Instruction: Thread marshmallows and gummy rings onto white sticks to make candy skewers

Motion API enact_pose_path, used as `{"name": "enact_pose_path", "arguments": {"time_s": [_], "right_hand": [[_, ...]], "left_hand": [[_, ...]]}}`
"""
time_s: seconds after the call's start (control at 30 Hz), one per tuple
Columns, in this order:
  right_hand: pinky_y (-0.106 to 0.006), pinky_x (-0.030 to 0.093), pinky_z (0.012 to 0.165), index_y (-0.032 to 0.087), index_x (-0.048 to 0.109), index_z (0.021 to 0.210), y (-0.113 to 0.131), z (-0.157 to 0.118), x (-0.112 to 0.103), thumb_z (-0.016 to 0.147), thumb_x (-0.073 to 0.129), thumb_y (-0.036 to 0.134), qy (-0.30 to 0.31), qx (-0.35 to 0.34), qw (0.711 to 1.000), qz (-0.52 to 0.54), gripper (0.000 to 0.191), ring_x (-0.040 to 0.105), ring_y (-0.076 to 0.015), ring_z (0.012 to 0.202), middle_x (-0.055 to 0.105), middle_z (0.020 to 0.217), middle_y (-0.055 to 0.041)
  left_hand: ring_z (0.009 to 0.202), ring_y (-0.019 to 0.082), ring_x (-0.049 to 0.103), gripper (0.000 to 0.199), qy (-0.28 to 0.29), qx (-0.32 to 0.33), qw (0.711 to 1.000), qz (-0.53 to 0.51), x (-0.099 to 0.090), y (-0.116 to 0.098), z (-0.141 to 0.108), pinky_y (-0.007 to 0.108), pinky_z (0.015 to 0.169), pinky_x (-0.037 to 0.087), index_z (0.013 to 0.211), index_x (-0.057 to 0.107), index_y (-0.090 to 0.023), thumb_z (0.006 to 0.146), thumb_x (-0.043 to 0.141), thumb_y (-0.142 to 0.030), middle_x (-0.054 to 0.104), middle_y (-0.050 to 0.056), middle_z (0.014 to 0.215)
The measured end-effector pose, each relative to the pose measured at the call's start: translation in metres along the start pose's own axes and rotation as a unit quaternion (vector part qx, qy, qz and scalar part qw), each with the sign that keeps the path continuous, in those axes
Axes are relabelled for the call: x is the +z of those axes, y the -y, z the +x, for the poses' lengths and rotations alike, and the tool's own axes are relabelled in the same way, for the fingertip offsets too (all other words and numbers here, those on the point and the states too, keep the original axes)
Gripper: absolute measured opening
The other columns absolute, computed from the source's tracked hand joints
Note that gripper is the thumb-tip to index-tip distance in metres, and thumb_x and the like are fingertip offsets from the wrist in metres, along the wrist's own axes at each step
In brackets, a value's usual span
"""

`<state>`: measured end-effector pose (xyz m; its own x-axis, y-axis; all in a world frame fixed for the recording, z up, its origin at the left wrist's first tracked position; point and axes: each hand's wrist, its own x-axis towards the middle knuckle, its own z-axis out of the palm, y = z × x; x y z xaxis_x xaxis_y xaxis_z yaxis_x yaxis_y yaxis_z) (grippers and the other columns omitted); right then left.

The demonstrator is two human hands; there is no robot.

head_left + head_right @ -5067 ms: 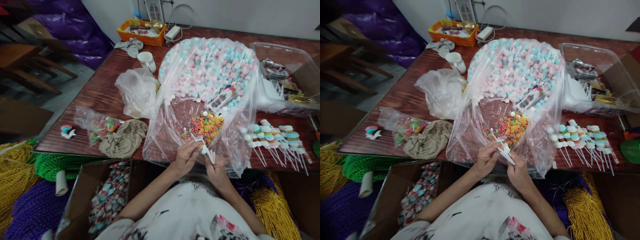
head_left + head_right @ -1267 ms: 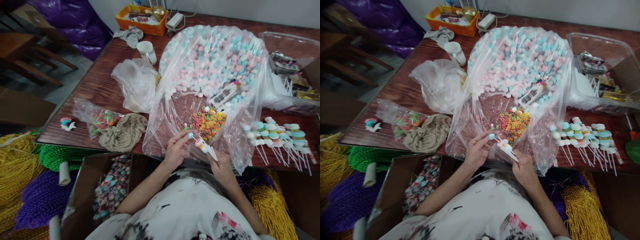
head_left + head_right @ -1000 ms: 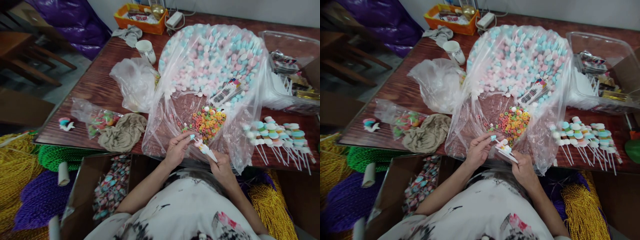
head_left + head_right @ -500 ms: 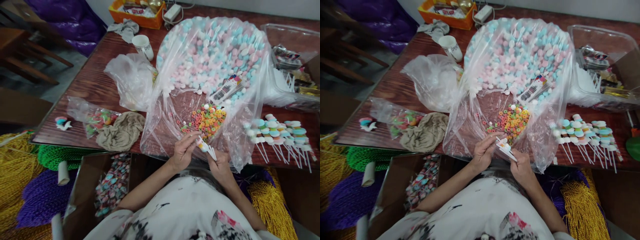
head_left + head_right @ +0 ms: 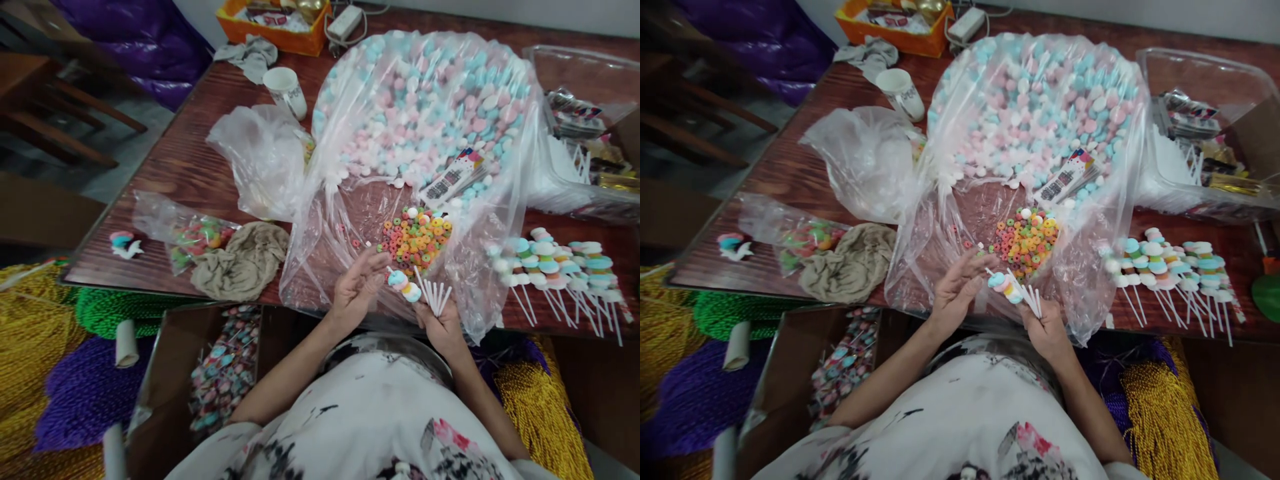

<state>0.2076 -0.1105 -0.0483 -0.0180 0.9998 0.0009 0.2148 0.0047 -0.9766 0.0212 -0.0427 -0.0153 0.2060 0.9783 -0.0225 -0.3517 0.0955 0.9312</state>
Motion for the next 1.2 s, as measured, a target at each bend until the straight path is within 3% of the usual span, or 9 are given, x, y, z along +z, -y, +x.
{"name": "enact_pose_path", "arguments": {"time_s": [0.13,0.33,0.5,0.7,0.87,0.97,1.1,1.17,1.2], "right_hand": [[-0.026,0.032,0.051,0.021,0.045,0.058,-0.003,-0.002,-0.001,0.096,0.05,0.034,0.02,0.003,1.0,0.016,0.04,0.04,-0.0103,0.048,0.043,0.051,0.0046],[-0.024,0.031,0.048,0.02,0.047,0.057,-0.004,-0.003,-0.004,0.095,0.051,0.039,0.046,0.038,0.997,0.054,0.042,0.038,-0.0092,0.046,0.043,0.048,0.0051],[-0.024,0.031,0.046,0.02,0.047,0.058,-0.005,-0.002,-0.003,0.093,0.053,0.04,0.043,0.033,0.997,0.058,0.041,0.037,-0.0093,0.044,0.043,0.048,0.005],[-0.024,0.034,0.049,0.02,0.049,0.056,-0.005,-0.001,-0.003,0.094,0.053,0.036,0.039,0.006,0.999,0.025,0.041,0.041,-0.0099,0.047,0.045,0.048,0.0046],[-0.023,0.031,0.047,0.019,0.051,0.061,-0.007,-0.002,0.001,0.095,0.051,0.033,0.027,0.002,0.997,0.071,0.036,0.038,-0.0089,0.044,0.044,0.048,0.0058],[-0.023,0.03,0.046,0.019,0.051,0.062,-0.006,-0.002,0.001,0.095,0.052,0.036,-0.006,0.01,0.994,0.109,0.036,0.036,-0.0086,0.044,0.042,0.049,0.0061],[-0.023,0.027,0.045,0.019,0.05,0.061,-0.006,0.001,-0.009,0.092,0.056,0.037,-0.126,0.032,0.981,0.147,0.037,0.034,-0.0079,0.044,0.041,0.048,0.0062],[-0.023,0.026,0.046,0.019,0.048,0.059,-0.01,0.003,-0.018,0.091,0.058,0.037,-0.18,0.037,0.97,0.16,0.038,0.034,-0.0078,0.044,0.041,0.048,0.0063],[-0.023,0.026,0.046,0.019,0.047,0.058,-0.013,0.004,-0.021,0.091,0.058,0.037,-0.194,0.042,0.966,0.166,0.039,0.034,-0.0077,0.044,0.04,0.047,0.0063]], "left_hand": [[0.095,0.02,0.069,0.031,0.08,-0.05,0.995,0.04,0.003,0.0,-0.001,0.031,0.091,0.051,0.11,0.074,-0.019,0.087,0.066,-0.037,0.076,0.008,0.104],[0.081,0.02,0.067,0.022,0.114,-0.001,0.983,0.141,0.007,-0.01,0.002,0.031,0.083,0.051,0.091,0.079,-0.02,0.084,0.068,-0.038,0.075,0.007,0.086],[0.098,0.023,0.066,0.038,0.107,-0.018,0.989,0.102,0.005,-0.013,0.004,0.034,0.097,0.046,0.103,0.077,-0.019,0.089,0.058,-0.05,0.075,0.008,0.098],[0.077,0.016,0.065,0.022,0.148,-0.018,0.981,0.123,0.012,-0.004,0.002,0.026,0.077,0.05,0.098,0.076,-0.018,0.088,0.064,-0.033,0.074,0.004,0.087],[0.074,0.015,0.063,0.028,0.141,-0.012,0.978,0.154,0.017,0.0,0.008,0.026,0.074,0.049,0.098,0.076,-0.017,0.089,0.063,-0.04,0.072,0.004,0.082],[0.08,0.019,0.065,0.041,0.157,-0.039,0.977,0.138,0.022,-0.004,0.015,0.029,0.079,0.05,0.106,0.075,-0.017,0.086,0.062,-0.051,0.073,0.006,0.085],[0.079,0.021,0.068,0.067,0.156,-0.081,0.98,0.092,0.02,-0.013,0.044,0.033,0.077,0.053,0.135,0.056,-0.018,0.088,0.049,-0.066,0.073,0.01,0.096],[0.075,0.018,0.067,0.064,0.115,-0.038,0.978,0.168,0.013,-0.017,0.068,0.031,0.073,0.053,0.141,0.049,-0.02,0.092,0.045,-0.06,0.071,0.009,0.098],[0.077,0.018,0.066,0.057,0.098,0.004,0.964,0.248,0.01,-0.018,0.081,0.03,0.075,0.052,0.138,0.051,-0.02,0.092,0.049,-0.053,0.071,0.008,0.099]]}}
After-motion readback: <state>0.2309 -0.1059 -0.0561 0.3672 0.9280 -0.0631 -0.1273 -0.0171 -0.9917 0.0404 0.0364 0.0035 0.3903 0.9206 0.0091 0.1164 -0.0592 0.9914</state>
